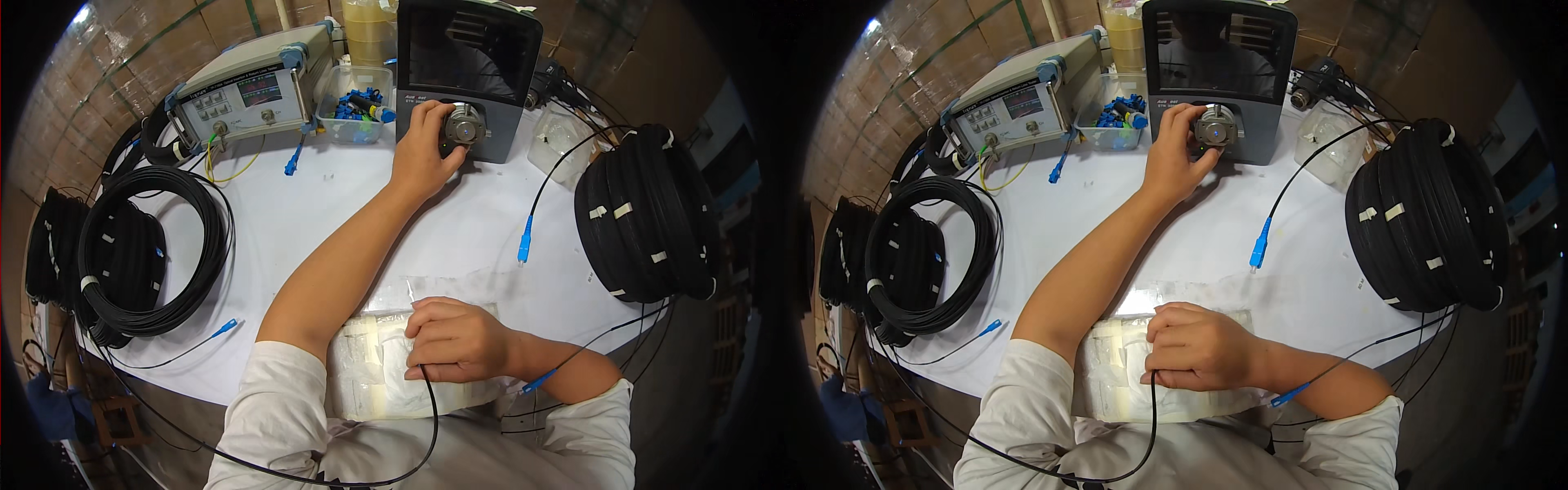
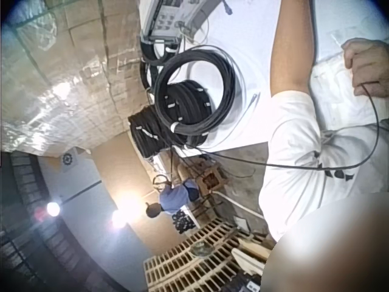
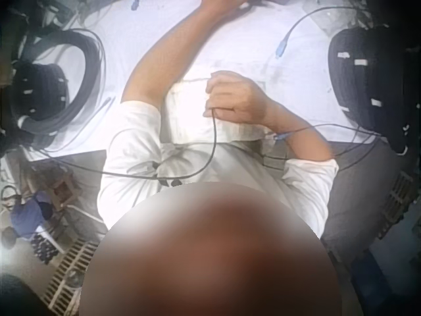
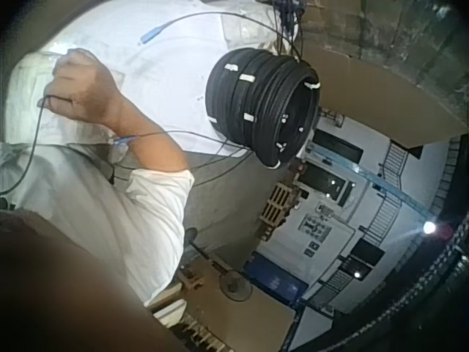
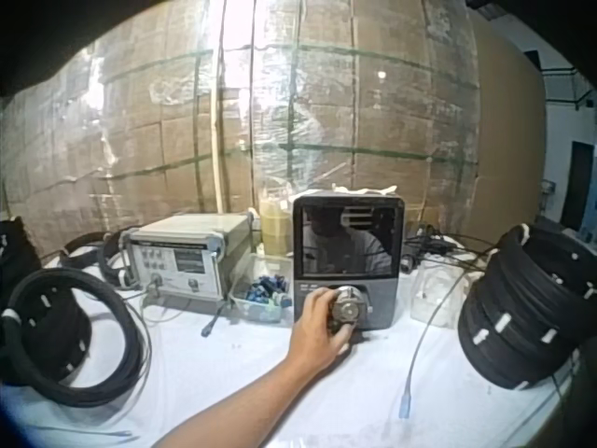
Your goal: Inspecting the end-face of a fiber optic connector using a digital microscope and adjusting the focus.
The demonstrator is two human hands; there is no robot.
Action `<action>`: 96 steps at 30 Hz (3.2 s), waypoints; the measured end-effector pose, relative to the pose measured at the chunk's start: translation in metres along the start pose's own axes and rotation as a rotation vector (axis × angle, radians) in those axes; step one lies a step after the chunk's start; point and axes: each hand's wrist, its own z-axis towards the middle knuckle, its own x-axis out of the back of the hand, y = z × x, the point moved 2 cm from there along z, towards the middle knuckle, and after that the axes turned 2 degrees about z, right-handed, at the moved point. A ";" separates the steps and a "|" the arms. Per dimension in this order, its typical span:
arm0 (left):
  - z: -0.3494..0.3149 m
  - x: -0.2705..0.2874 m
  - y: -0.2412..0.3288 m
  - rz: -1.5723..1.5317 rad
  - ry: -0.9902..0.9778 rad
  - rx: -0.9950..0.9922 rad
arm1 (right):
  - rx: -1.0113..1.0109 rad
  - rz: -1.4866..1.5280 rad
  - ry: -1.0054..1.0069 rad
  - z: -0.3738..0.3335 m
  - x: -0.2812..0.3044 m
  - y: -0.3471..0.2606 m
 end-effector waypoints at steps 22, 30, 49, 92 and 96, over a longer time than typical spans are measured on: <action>0.000 0.001 0.002 -0.008 -0.013 0.017 | -0.047 -0.010 0.005 0.001 0.000 0.000; 0.000 -0.002 -0.004 0.020 0.041 -0.044 | -0.021 0.024 0.027 0.000 -0.001 0.001; 0.000 0.000 0.001 -0.008 0.003 0.006 | -0.055 0.021 0.001 0.000 0.000 0.001; 0.000 0.001 0.002 0.013 -0.014 0.021 | -0.033 -0.005 0.010 -0.001 0.000 0.002; -0.001 0.002 0.001 -0.003 -0.001 0.002 | -0.008 0.008 -0.006 0.000 0.000 0.001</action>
